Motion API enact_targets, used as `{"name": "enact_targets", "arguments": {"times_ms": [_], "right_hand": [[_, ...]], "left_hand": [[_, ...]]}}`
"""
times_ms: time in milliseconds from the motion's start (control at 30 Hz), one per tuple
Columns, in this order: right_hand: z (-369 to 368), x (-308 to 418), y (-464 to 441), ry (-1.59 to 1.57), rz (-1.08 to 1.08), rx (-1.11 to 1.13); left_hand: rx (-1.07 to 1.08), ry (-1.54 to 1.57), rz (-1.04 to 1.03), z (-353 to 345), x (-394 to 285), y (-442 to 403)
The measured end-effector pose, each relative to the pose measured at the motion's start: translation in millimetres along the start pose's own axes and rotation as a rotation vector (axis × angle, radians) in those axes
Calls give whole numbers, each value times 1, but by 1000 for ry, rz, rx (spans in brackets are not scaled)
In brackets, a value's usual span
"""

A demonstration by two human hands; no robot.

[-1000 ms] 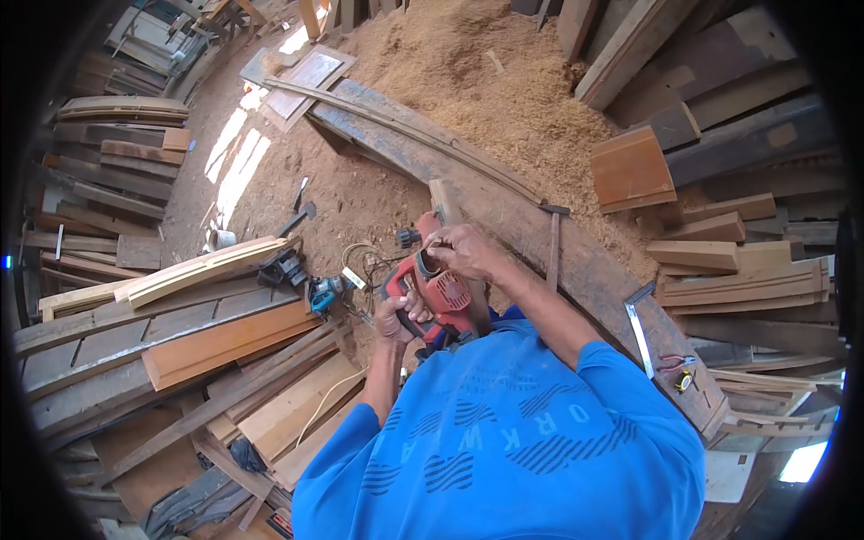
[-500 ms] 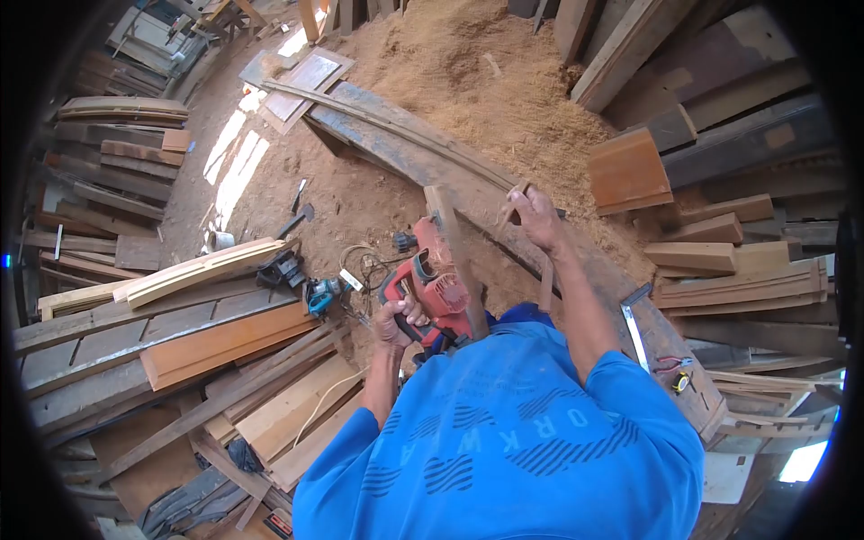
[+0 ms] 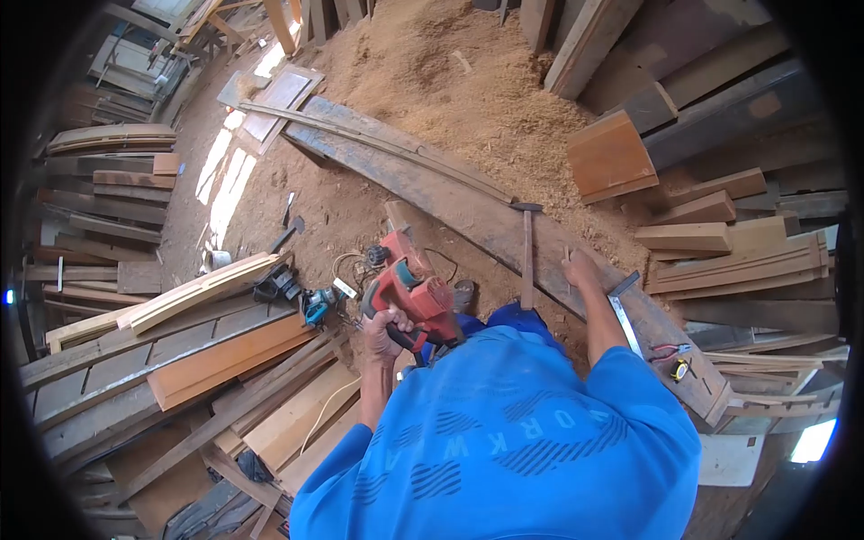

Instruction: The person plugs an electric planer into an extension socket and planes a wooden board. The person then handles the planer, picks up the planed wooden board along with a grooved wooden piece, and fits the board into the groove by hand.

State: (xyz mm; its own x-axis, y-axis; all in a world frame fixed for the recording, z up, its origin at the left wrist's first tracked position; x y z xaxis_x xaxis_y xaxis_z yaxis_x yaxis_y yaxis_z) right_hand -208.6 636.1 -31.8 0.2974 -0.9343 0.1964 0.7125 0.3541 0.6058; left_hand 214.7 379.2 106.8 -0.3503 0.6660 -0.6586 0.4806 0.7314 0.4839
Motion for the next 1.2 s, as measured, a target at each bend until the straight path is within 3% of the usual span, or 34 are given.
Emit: {"name": "enact_targets", "arguments": {"times_ms": [67, 167, 233, 300, 367, 467, 667, 800, 967, 1200], "right_hand": [[7, 0, 3, 21, -39, -46], [47, 51, 27, -92, 136, -171], [71, 117, 39, -193, 339, -58], [86, 184, 47, -337, 671, -144], [90, 246, 60, -446, 814, -114], [62, 333, 70, -448, 990, 121], [10, 425, 62, -282, 1001, 267], [7, 476, 77, -406, 942, 26], [12, 537, 142, -335, 907, -27], [-105, 590, 199, -253, 940, 569]], "left_hand": [[-36, -136, -69, -22, -8, 7], [-58, -248, -73, -36, -6, 15], [-47, -298, -60, -43, -1, 20], [-19, -349, -78, -57, -1, 20], [2, -405, -37, -61, 5, 18], [57, -443, -6, -61, 6, 3], [89, -482, -14, -37, -38, -23], [21, -421, -29, 4, -79, -48], [-143, -325, -110, 71, -131, -95], [-276, -151, -103, 140, -178, -153]]}}
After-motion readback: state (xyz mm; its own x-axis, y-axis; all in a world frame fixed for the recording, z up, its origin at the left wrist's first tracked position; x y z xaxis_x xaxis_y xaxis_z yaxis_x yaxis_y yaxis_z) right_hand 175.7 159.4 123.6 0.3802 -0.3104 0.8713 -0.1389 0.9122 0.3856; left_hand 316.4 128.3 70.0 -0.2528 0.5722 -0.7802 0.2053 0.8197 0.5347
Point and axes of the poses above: each hand's wrist, its own y-axis away from the middle knuckle, its own z-axis out of the back of the hand, x = y × z, the point moved 10 cm from there along -y, towards the middle knuckle, and after that the axes turned 3 degrees about -x, right-handed, at the moved point
